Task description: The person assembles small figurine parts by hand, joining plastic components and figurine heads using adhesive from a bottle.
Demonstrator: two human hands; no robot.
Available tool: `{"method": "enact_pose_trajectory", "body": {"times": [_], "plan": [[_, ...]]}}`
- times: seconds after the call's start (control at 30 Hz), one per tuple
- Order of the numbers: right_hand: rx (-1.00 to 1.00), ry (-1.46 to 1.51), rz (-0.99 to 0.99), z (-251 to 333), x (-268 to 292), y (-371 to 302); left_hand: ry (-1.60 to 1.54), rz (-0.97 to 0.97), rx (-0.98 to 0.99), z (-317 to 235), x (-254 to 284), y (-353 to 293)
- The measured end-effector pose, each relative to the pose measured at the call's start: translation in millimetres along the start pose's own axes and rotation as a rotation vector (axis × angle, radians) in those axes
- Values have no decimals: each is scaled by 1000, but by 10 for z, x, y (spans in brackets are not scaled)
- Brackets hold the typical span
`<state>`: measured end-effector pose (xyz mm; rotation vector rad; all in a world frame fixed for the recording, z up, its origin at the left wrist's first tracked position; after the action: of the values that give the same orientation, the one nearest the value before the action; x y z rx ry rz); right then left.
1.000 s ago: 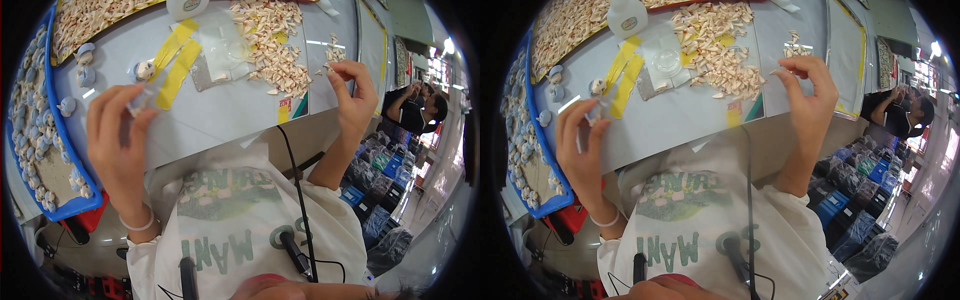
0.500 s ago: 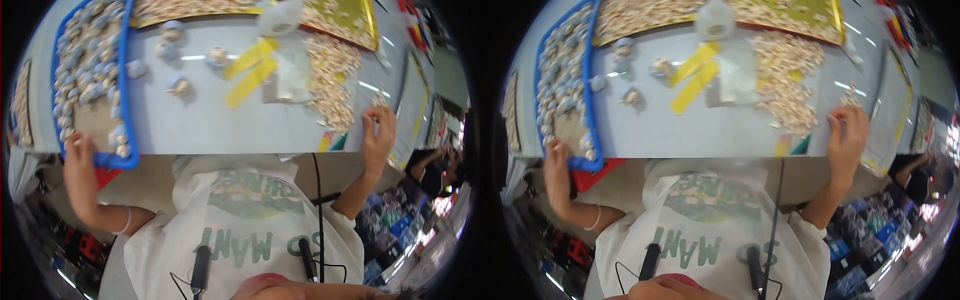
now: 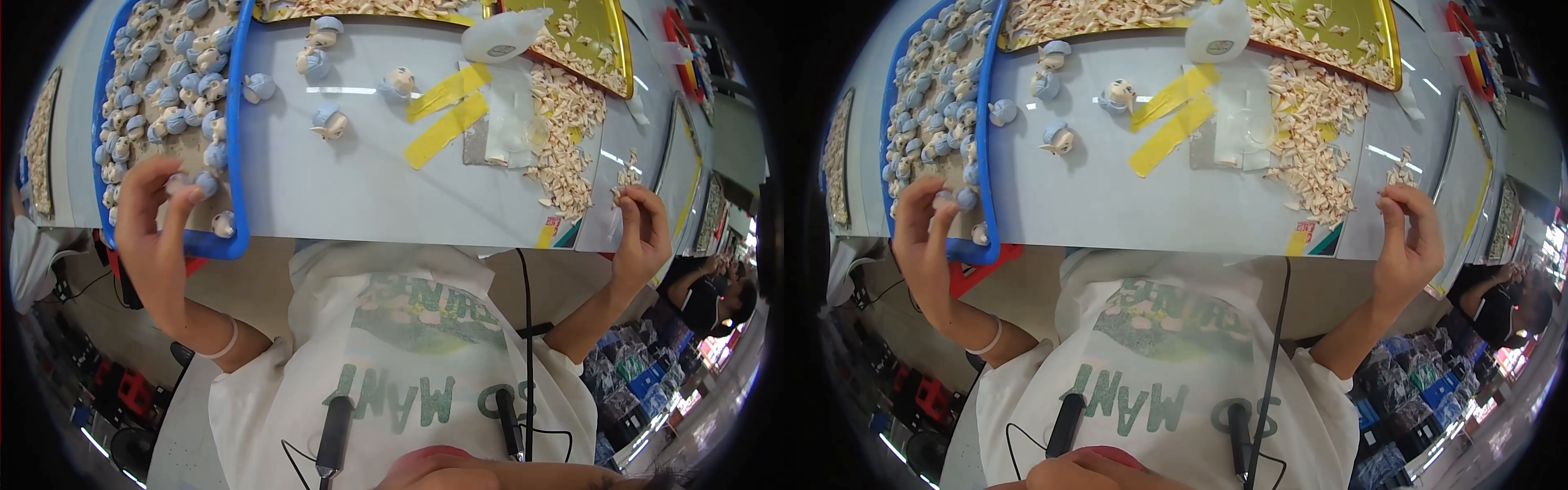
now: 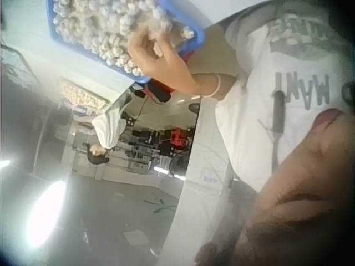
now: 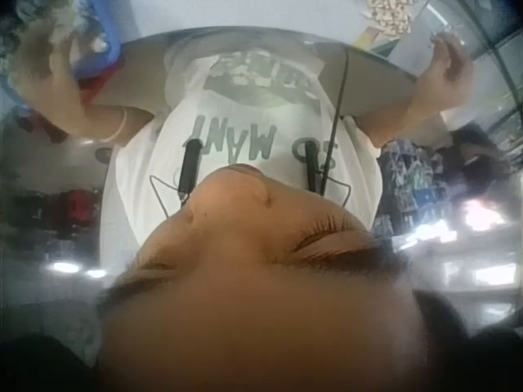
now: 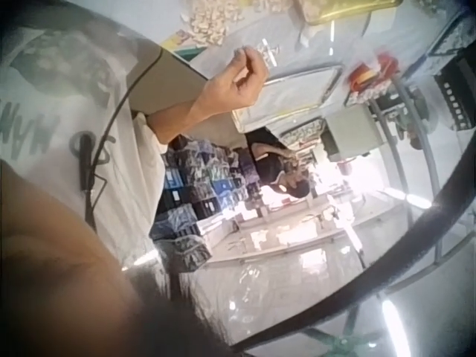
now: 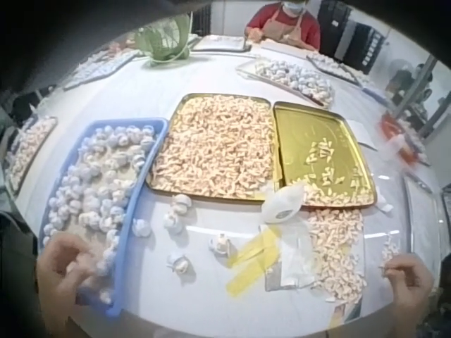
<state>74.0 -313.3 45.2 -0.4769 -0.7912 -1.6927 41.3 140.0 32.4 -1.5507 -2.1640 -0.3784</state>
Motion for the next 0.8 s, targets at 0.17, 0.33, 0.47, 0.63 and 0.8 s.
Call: {"method": "enact_pose_trajectory", "body": {"times": [0.17, 0.33, 0.47, 0.63, 0.8], "plan": [[-86, 196, -10, 169, -118, 66, -212, 12, -175, -22, -3, -157], [93, 233, 43, 340, -325, 258, -540, 251, -286, -197, -469, -264], [195, 153, 128, 443, -464, 323, -812, 336, -76, -305, -889, -370], [202, 182, 259, 540, -690, 405, -1014, 372, -73, -206, -1182, -381], [261, 122, 392, 622, -876, 468, -927, 375, 149, -375, -1363, -394]]}}
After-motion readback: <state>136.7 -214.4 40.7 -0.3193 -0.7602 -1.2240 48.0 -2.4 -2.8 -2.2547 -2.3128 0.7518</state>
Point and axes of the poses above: each hand's wrist, its own y-axis towards the middle knuckle, its own x-axis out of the back of the hand, z = x × y, the point moved 5 cm from there along y, towards the middle knuckle, and after that the axes turned 4 degrees about -y, right-handed, at the moved point
